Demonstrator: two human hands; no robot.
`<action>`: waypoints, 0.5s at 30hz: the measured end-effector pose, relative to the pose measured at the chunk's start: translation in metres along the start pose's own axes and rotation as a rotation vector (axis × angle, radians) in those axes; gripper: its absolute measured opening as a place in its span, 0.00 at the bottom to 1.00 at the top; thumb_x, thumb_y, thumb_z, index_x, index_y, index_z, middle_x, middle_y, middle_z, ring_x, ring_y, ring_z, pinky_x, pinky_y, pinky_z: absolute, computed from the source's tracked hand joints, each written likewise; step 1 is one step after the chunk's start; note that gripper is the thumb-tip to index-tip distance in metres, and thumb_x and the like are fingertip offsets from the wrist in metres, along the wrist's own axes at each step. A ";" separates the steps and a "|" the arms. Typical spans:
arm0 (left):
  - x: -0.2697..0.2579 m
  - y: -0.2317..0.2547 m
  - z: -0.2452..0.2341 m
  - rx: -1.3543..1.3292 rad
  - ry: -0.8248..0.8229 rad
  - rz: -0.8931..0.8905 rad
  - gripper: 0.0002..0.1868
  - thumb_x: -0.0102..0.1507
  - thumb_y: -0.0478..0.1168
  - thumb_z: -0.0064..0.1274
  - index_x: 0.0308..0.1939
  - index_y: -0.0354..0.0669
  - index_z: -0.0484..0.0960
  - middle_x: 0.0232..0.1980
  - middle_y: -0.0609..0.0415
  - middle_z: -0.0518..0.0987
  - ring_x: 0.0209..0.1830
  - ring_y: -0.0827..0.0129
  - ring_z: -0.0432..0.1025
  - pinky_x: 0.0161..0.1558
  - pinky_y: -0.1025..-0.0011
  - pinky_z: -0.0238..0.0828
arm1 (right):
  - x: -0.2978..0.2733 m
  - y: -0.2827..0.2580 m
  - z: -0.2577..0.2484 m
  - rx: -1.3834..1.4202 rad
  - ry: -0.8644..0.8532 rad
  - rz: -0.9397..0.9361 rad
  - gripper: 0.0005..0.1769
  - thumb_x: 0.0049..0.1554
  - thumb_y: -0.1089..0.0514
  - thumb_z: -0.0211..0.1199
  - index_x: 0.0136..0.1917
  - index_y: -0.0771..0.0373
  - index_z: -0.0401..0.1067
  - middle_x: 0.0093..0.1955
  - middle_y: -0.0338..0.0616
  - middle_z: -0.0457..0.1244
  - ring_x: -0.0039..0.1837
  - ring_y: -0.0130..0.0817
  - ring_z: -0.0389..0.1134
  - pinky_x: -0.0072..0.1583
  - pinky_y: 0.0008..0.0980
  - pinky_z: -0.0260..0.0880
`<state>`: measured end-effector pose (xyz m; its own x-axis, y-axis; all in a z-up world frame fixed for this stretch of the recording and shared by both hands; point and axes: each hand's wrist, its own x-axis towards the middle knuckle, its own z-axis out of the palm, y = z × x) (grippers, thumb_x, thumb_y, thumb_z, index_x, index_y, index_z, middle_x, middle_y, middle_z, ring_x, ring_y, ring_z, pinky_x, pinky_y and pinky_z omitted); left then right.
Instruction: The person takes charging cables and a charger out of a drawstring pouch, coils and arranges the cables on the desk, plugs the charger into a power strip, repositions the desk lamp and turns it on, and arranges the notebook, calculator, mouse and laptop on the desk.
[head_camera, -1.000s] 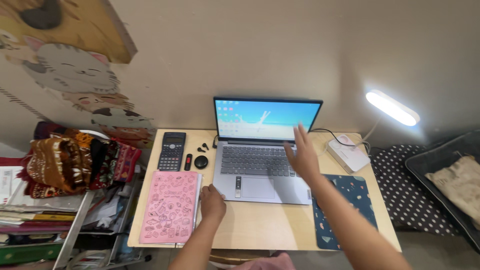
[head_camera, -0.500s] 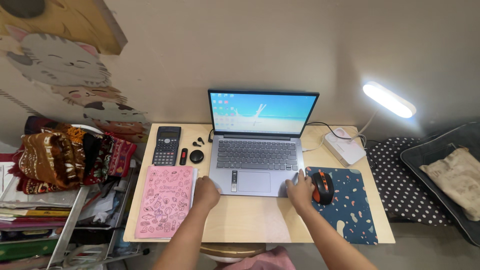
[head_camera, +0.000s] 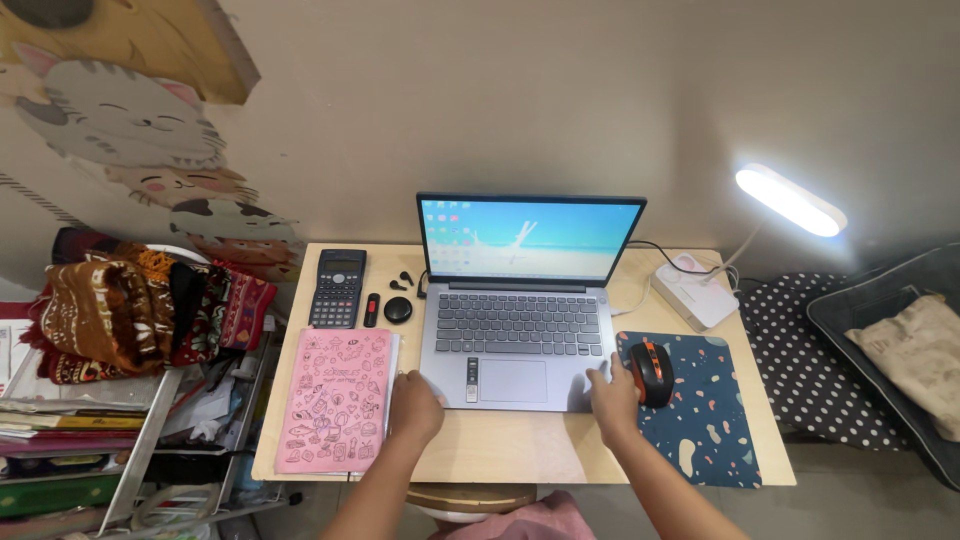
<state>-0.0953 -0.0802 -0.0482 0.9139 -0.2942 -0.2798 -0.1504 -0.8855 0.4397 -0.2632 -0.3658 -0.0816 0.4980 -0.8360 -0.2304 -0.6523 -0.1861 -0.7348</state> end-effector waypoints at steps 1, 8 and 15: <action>0.000 0.000 0.001 -0.003 -0.014 -0.009 0.26 0.58 0.39 0.64 0.54 0.29 0.71 0.59 0.35 0.72 0.62 0.44 0.68 0.63 0.58 0.68 | -0.001 0.002 -0.001 -0.021 -0.001 -0.012 0.42 0.55 0.47 0.62 0.78 0.63 0.58 0.74 0.59 0.57 0.75 0.56 0.55 0.73 0.44 0.55; -0.001 -0.006 0.004 -0.009 -0.015 0.019 0.26 0.58 0.38 0.63 0.55 0.29 0.70 0.60 0.34 0.69 0.63 0.44 0.66 0.62 0.57 0.68 | -0.011 -0.009 0.003 -0.057 -0.054 0.008 0.46 0.53 0.48 0.64 0.79 0.63 0.52 0.80 0.59 0.48 0.78 0.57 0.49 0.74 0.45 0.53; -0.005 -0.004 -0.001 -0.016 -0.044 -0.032 0.25 0.59 0.40 0.63 0.54 0.31 0.70 0.60 0.37 0.69 0.63 0.45 0.67 0.61 0.55 0.69 | 0.018 -0.102 0.007 -0.146 0.174 -0.818 0.43 0.58 0.54 0.60 0.79 0.74 0.48 0.83 0.65 0.41 0.84 0.63 0.39 0.79 0.56 0.41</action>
<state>-0.0991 -0.0745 -0.0475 0.9006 -0.2817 -0.3309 -0.1149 -0.8887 0.4438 -0.1835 -0.3579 -0.0151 0.7577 -0.4743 0.4482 -0.1981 -0.8216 -0.5345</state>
